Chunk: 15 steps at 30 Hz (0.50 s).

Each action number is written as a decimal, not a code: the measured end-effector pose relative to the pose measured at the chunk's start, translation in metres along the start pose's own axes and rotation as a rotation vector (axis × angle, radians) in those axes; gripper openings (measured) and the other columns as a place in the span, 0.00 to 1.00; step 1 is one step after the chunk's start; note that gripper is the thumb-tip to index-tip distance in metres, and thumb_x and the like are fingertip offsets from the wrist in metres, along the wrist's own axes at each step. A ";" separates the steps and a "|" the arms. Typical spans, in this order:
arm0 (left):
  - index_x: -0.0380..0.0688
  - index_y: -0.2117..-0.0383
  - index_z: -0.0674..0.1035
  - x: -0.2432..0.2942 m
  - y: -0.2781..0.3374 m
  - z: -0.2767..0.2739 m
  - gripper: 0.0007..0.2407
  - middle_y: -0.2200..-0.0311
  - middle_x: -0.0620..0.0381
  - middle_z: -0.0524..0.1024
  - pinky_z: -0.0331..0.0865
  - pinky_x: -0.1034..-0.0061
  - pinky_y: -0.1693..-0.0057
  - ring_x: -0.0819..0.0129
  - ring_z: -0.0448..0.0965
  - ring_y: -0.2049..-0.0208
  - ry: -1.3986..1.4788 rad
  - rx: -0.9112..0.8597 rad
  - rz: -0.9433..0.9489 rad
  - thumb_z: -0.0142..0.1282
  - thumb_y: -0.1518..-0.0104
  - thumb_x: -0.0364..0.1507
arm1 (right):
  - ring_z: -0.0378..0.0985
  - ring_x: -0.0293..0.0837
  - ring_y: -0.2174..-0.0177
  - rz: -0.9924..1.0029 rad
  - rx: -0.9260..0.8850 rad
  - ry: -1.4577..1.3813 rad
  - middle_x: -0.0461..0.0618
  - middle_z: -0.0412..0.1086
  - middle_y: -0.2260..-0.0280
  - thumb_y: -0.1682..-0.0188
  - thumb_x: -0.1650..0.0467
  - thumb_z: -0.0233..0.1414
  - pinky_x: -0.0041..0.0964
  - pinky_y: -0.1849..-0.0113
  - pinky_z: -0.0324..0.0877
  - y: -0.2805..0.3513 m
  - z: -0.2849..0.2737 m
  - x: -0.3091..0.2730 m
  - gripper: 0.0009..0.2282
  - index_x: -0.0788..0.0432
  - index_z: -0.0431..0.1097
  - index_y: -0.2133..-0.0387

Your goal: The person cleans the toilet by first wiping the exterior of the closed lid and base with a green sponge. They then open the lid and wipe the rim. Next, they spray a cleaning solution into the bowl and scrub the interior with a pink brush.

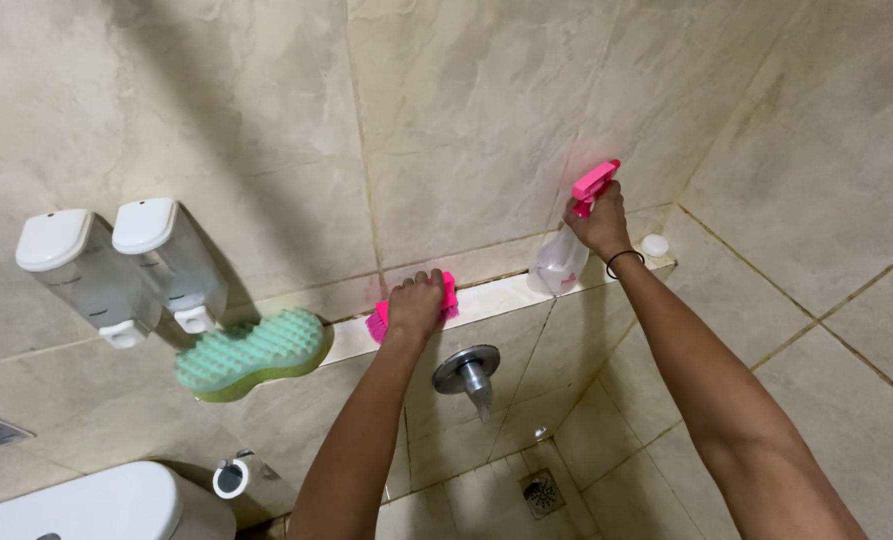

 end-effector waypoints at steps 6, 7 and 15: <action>0.37 0.45 0.71 0.001 0.004 -0.002 0.18 0.56 0.45 0.78 0.76 0.59 0.53 0.52 0.81 0.55 0.011 0.024 0.019 0.52 0.42 0.27 | 0.73 0.62 0.52 0.093 -0.062 0.019 0.70 0.64 0.51 0.63 0.64 0.67 0.49 0.52 0.72 0.002 0.001 -0.001 0.36 0.73 0.52 0.48; 0.37 0.45 0.71 0.000 0.002 -0.005 0.18 0.56 0.45 0.78 0.76 0.59 0.53 0.52 0.81 0.55 0.008 0.029 0.012 0.52 0.42 0.27 | 0.73 0.62 0.52 0.085 -0.062 0.015 0.70 0.64 0.51 0.63 0.64 0.67 0.49 0.52 0.72 -0.004 0.007 0.007 0.36 0.73 0.52 0.48; 0.37 0.45 0.72 0.003 0.018 -0.029 0.17 0.54 0.45 0.77 0.76 0.57 0.52 0.51 0.81 0.54 0.050 0.073 0.048 0.51 0.41 0.28 | 0.56 0.69 0.44 0.107 -0.159 0.260 0.76 0.48 0.41 0.64 0.59 0.68 0.54 0.44 0.64 -0.009 0.019 0.023 0.37 0.69 0.59 0.47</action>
Point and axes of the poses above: each hand's wrist, its own y-axis away from the middle knuckle, its own z-axis out of the palm, x = y × z, the point moved 7 cm from there along -y, towards the middle knuckle
